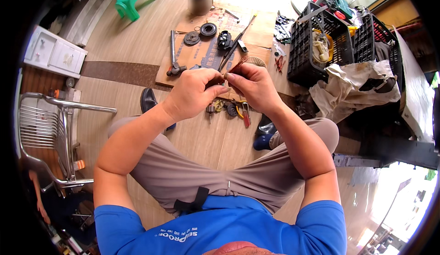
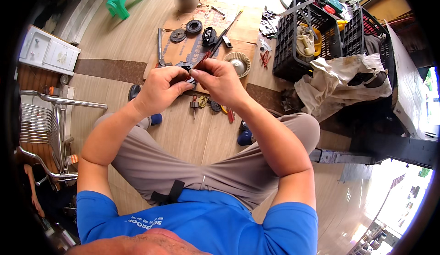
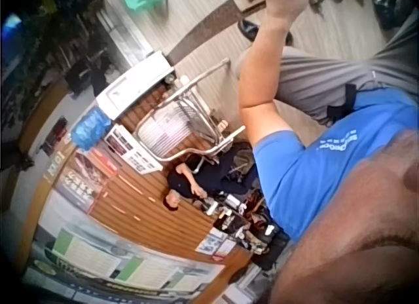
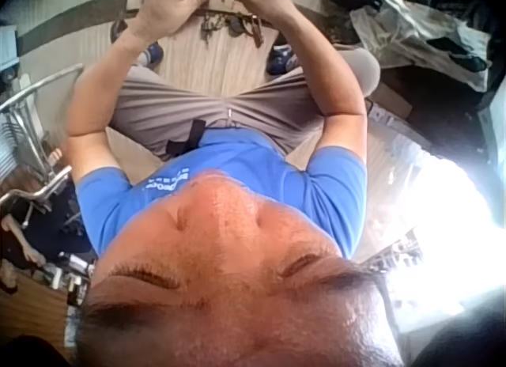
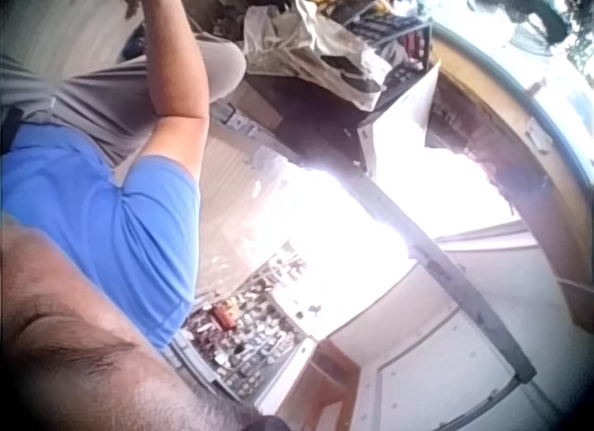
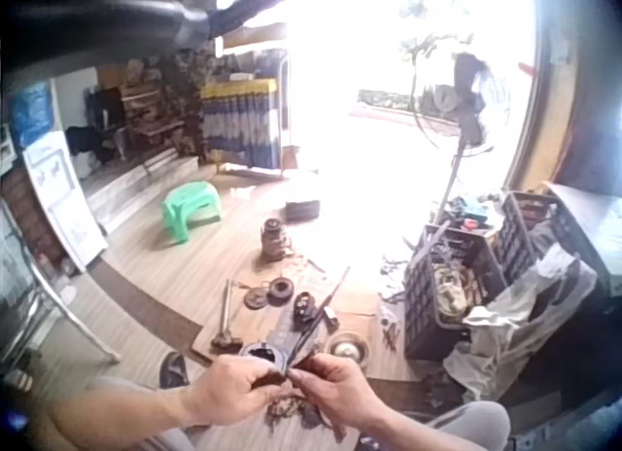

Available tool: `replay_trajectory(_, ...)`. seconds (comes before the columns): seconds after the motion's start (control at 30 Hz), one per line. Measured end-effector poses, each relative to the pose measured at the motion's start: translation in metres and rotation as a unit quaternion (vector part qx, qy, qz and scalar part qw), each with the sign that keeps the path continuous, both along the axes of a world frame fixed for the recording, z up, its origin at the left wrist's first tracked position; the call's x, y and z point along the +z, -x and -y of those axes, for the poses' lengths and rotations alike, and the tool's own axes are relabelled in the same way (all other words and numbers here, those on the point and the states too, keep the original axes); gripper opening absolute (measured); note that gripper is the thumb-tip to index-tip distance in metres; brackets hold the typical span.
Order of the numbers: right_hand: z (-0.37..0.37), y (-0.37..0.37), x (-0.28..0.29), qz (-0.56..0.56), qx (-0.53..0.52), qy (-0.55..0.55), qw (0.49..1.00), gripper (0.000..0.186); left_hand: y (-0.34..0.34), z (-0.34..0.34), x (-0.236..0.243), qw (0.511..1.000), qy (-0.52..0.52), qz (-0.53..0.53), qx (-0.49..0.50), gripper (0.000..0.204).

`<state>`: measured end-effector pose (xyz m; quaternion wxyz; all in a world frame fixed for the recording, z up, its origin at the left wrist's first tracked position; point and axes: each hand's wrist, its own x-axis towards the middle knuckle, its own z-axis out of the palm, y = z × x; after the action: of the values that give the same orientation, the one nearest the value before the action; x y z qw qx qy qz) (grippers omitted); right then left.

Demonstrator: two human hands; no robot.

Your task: The person joins wires and adjusts small mechanical components of an engine assembly while sitting on the floor.

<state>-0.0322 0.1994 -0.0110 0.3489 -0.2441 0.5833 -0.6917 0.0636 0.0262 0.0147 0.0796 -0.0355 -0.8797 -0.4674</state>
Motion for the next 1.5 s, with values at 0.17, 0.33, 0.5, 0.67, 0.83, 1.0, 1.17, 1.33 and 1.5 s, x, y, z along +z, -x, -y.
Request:
replay_trajectory(0.17,-0.001,0.007,-0.005,0.074,0.058,0.007,0.996,0.015,-0.002,0.003,0.004,0.999,0.045,-0.008,-0.008,0.012)
replay_trajectory(0.33,-0.004,0.008,0.005,0.046,0.078,0.014,0.996,0.017,-0.004,0.002,0.000,0.991,0.103,-0.078,-0.028,0.012)
replay_trajectory(0.5,-0.005,0.010,0.005,0.029,0.070,0.001,0.997,0.016,-0.006,0.000,-0.003,0.981,0.152,-0.110,-0.039,0.013)
replay_trajectory(0.67,-0.009,0.011,0.001,-0.003,0.078,0.028,0.997,0.013,-0.006,0.008,0.007,0.950,-0.203,0.228,-0.066,0.017)
replay_trajectory(0.83,0.000,0.005,-0.002,-0.017,0.015,0.048,0.999,0.011,-0.002,0.004,-0.008,0.971,-0.201,0.120,-0.041,0.016)
replay_trajectory(1.0,0.002,0.001,-0.002,0.026,-0.010,0.015,1.000,0.012,0.000,0.002,-0.008,0.990,0.090,-0.106,0.004,0.011)
replay_trajectory(1.17,0.002,0.000,-0.003,0.052,-0.001,0.017,0.998,0.013,-0.002,0.002,-0.008,0.985,0.112,-0.129,0.024,0.009)
replay_trajectory(1.33,0.000,0.003,-0.006,0.050,0.005,0.059,0.997,0.013,0.000,-0.002,-0.008,0.995,0.038,-0.088,0.015,0.013)
replay_trajectory(1.5,-0.001,0.000,0.000,-0.022,0.007,0.059,0.998,0.011,-0.003,0.004,-0.006,0.920,-0.336,0.199,-0.026,0.019)
